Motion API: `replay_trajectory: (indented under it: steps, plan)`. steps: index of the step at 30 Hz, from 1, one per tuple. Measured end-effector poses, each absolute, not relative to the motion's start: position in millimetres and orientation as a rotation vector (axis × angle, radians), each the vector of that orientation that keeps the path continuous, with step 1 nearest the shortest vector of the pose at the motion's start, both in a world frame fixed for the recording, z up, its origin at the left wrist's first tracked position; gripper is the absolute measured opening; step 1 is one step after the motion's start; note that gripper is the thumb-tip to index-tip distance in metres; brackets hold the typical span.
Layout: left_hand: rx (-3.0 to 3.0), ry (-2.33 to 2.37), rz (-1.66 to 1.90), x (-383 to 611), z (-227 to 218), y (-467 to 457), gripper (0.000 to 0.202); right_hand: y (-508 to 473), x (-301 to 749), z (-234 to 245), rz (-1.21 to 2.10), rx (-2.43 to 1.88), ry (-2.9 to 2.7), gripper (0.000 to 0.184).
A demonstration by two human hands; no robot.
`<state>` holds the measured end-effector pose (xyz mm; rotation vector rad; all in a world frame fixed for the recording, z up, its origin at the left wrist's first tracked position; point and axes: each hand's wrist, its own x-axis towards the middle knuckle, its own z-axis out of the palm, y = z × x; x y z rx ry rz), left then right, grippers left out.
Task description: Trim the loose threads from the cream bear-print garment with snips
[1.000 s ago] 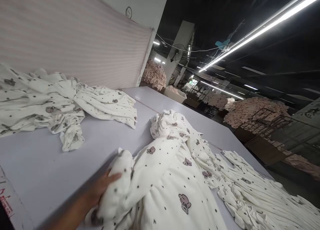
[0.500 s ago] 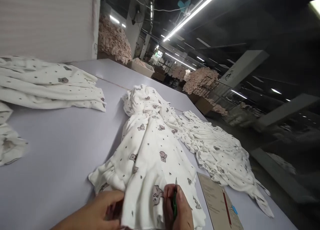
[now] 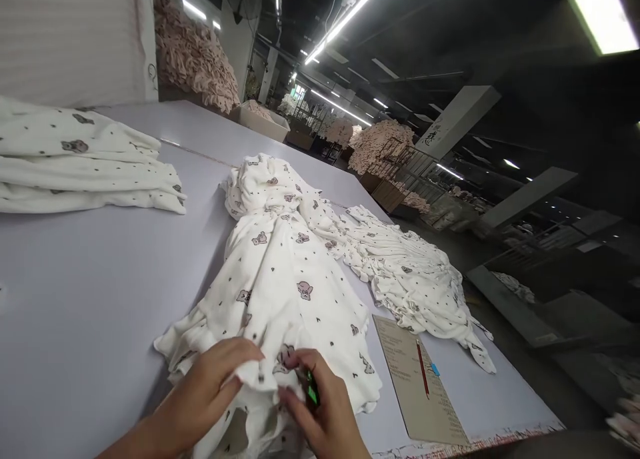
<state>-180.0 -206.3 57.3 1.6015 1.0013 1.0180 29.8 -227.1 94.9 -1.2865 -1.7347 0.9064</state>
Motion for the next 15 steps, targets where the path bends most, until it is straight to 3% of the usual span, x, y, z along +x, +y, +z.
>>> replay_trajectory:
  steps: [1, 5, 10, 15]
  plan:
    - [1.442, 0.979, 0.983, -178.3, 61.5, -201.0, 0.024, -226.0, 31.1, 92.8, 0.887, -1.353, -1.646, 0.015]
    - [1.188, 0.964, 0.923, -174.7, 71.8, -187.2, 0.038, -218.0, 35.0, 87.4, 0.887, -1.447, -1.19, 0.031]
    - [1.11, 0.949, 0.903, -176.1, 71.4, -186.8, 0.037, -215.4, 34.7, 89.1, 0.895, -1.459, -1.16, 0.031]
    - [1.193, 0.942, 0.917, -172.8, 75.6, -193.8, 0.027, -222.3, 25.0, 100.4, 0.683, -1.563, -1.26, 0.025]
